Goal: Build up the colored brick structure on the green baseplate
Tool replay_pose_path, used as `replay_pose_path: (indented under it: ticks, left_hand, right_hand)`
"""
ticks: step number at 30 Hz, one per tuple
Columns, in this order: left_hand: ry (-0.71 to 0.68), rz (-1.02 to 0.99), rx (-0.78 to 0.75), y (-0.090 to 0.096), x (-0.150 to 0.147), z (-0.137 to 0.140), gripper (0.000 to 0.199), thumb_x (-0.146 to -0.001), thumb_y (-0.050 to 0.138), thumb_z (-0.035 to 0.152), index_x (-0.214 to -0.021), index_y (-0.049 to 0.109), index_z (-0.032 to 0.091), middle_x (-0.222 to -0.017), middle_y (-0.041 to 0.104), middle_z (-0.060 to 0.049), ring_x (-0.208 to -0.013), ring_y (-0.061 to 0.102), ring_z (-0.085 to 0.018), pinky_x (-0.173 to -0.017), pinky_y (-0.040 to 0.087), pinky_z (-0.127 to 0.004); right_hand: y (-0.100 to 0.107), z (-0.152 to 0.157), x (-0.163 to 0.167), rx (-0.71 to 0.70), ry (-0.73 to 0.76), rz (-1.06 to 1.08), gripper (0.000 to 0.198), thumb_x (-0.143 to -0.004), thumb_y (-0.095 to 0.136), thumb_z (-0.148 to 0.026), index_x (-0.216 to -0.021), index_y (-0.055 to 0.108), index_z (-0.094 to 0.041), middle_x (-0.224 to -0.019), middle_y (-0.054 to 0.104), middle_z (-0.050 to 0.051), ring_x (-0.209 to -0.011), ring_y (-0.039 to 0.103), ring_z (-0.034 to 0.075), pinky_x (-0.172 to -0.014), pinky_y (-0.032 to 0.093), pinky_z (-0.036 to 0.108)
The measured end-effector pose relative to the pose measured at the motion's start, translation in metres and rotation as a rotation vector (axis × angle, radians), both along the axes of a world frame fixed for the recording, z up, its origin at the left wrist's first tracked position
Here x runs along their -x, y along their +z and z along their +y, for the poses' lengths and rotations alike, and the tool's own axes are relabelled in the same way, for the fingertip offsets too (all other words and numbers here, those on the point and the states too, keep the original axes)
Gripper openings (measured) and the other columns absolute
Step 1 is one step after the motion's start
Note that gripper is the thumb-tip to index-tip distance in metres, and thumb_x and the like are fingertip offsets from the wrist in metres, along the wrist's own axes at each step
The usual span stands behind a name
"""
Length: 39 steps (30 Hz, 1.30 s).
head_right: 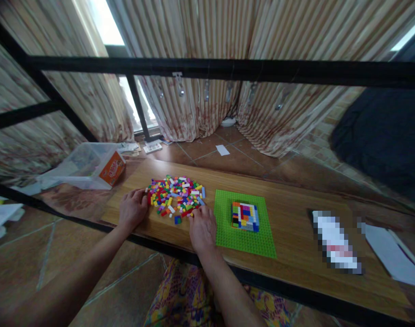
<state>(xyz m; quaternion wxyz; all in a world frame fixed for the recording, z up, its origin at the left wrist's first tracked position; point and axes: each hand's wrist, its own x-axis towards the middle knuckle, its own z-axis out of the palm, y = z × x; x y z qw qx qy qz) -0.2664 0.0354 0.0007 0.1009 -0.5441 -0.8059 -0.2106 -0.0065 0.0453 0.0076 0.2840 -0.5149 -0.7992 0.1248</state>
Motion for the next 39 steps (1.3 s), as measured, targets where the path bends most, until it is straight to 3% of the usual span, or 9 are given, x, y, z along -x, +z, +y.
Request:
replay_pose_path:
  ticks: [7, 13, 18, 22, 25, 28, 39]
  left_hand:
    - [-0.019, 0.010, -0.001, 0.002, 0.001, 0.002, 0.036, -0.089, 0.041, 0.032, -0.109, 0.064, 0.015, -0.115, 0.065, -0.013, -0.107, 0.056, -0.028, -0.097, 0.040, -0.040]
    - [-0.027, 0.030, 0.002, 0.003, 0.002, 0.002, 0.037, -0.089, 0.039, 0.033, -0.109, 0.064, 0.016, -0.116, 0.065, -0.013, -0.108, 0.057, -0.028, -0.097, 0.040, -0.041]
    - [-0.038, 0.043, -0.001, 0.000, 0.004, 0.003, 0.038, -0.089, 0.038, 0.034, -0.110, 0.064, 0.016, -0.115, 0.065, -0.014, -0.109, 0.056, -0.029, -0.097, 0.040, -0.042]
    - [-0.030, 0.055, -0.006, 0.000, 0.004, 0.004, 0.036, -0.089, 0.039, 0.035, -0.108, 0.064, 0.017, -0.115, 0.065, -0.013, -0.108, 0.056, -0.029, -0.097, 0.040, -0.041]
    - [-0.022, 0.058, -0.003, 0.001, 0.003, 0.003, 0.036, -0.089, 0.039, 0.034, -0.109, 0.064, 0.017, -0.115, 0.065, -0.012, -0.107, 0.057, -0.028, -0.097, 0.041, -0.041]
    - [-0.025, 0.051, 0.001, 0.001, 0.002, 0.002, 0.036, -0.089, 0.040, 0.033, -0.110, 0.064, 0.017, -0.114, 0.065, -0.012, -0.107, 0.057, -0.028, -0.097, 0.041, -0.040]
    - [-0.017, 0.012, -0.006, -0.002, 0.002, 0.001, 0.035, -0.089, 0.041, 0.033, -0.111, 0.064, 0.017, -0.116, 0.065, -0.011, -0.107, 0.056, -0.028, -0.097, 0.040, -0.042]
  right_hand:
    - [0.011, -0.006, -0.004, 0.002, -0.005, 0.084, 0.023, -0.093, 0.046, -0.025, -0.088, 0.068, -0.023, -0.100, 0.063, 0.009, -0.097, 0.054, 0.023, -0.087, 0.043, 0.038]
    - [0.028, -0.019, -0.024, 0.108, -0.036, 0.405, 0.022, -0.090, 0.046, -0.027, -0.092, 0.068, -0.022, -0.094, 0.069, 0.006, -0.090, 0.062, 0.019, -0.084, 0.047, 0.033]
    - [0.028, -0.029, -0.057, 0.271, -0.212, 0.721, 0.023, -0.082, 0.058, -0.039, -0.086, 0.070, -0.021, -0.084, 0.072, 0.005, -0.077, 0.066, 0.018, -0.071, 0.052, 0.030]
    - [0.018, -0.030, -0.093, 0.302, -0.351, 0.829, 0.029, -0.077, 0.063, -0.044, -0.089, 0.069, -0.018, -0.083, 0.072, 0.006, -0.075, 0.066, 0.019, -0.072, 0.053, 0.032]
    - [0.012, -0.031, -0.111, 0.290, -0.372, 0.805, 0.029, -0.079, 0.062, -0.044, -0.093, 0.070, -0.019, -0.095, 0.072, 0.008, -0.086, 0.067, 0.020, -0.081, 0.052, 0.035]
    - [0.011, -0.035, -0.108, 0.258, -0.339, 0.677, 0.028, -0.082, 0.059, -0.043, -0.093, 0.070, -0.020, -0.100, 0.071, 0.008, -0.091, 0.065, 0.021, -0.082, 0.051, 0.036]
    - [-0.004, -0.022, -0.029, 0.065, -0.008, 0.126, 0.019, -0.090, 0.046, -0.024, -0.089, 0.065, -0.024, -0.086, 0.067, 0.003, -0.084, 0.060, 0.019, -0.077, 0.042, 0.031]
